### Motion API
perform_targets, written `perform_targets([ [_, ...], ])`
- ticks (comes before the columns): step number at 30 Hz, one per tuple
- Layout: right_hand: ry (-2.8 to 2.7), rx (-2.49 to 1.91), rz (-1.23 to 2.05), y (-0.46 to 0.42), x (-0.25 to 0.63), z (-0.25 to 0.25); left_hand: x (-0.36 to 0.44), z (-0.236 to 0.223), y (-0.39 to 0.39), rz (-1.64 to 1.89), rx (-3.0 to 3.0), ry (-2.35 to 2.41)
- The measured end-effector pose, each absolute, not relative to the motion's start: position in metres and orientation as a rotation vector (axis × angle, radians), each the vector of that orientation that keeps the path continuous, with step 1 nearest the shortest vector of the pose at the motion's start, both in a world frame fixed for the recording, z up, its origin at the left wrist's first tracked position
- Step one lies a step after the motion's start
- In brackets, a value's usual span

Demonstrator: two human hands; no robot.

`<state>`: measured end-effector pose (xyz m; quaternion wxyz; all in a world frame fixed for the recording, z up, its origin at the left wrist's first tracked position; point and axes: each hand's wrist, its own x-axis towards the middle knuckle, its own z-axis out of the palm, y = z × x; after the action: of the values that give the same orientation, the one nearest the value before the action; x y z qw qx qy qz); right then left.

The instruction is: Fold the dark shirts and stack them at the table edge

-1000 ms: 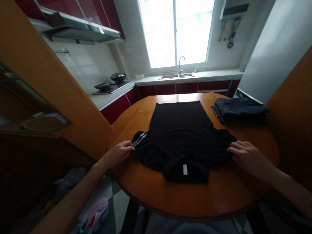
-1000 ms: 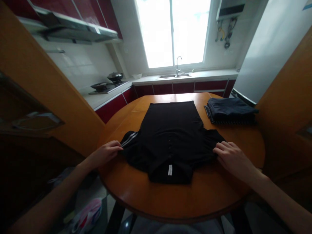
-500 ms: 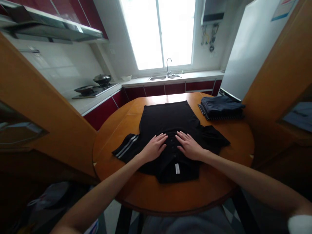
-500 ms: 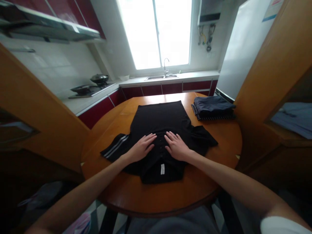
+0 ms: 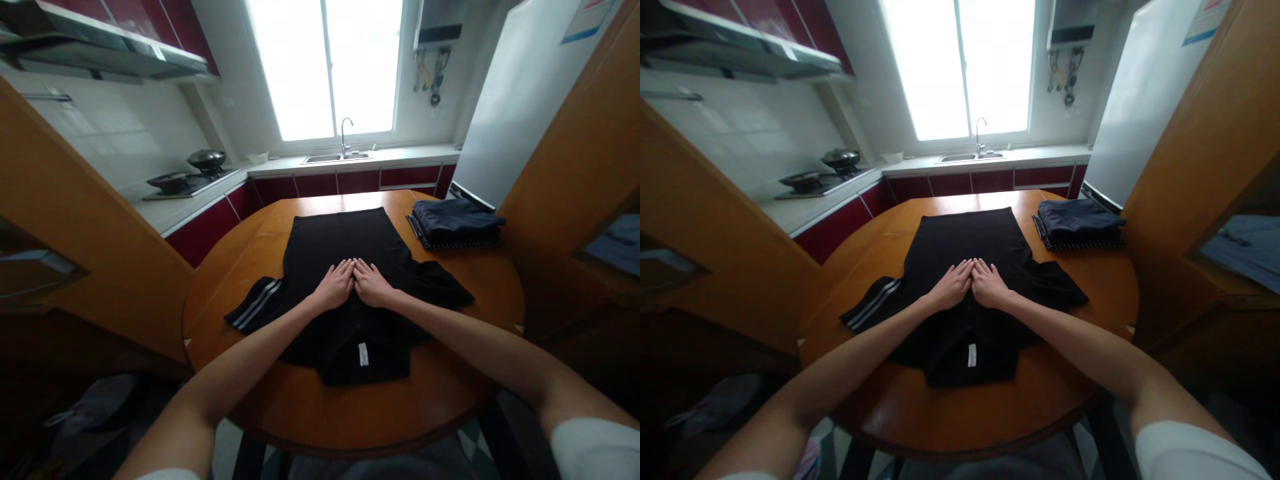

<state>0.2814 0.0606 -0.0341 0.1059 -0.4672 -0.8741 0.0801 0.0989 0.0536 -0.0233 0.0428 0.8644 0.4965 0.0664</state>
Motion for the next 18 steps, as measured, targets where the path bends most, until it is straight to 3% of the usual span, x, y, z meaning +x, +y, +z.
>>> perform_targets([
  [7, -2.325, -1.853, 0.185, 0.117, 0.333, -0.044, 0.022, -0.037, 0.091, 0.053, 2.347, 2.034],
  [10, -2.356, -1.723, 0.099, 0.128, 0.300, -0.040, 0.048, -0.041, 0.108, 0.072, 2.416, 1.964],
  [14, -2.560, -1.481, 0.234, 0.142, 0.257, -0.043, 0.085, -0.045, 0.139, 0.098, 2.467, 1.823],
  [18, -2.427, -1.740, 0.223, 0.173, 0.308, -0.044, 0.029, -0.037, 0.166, 0.118, 2.224, 2.135],
])
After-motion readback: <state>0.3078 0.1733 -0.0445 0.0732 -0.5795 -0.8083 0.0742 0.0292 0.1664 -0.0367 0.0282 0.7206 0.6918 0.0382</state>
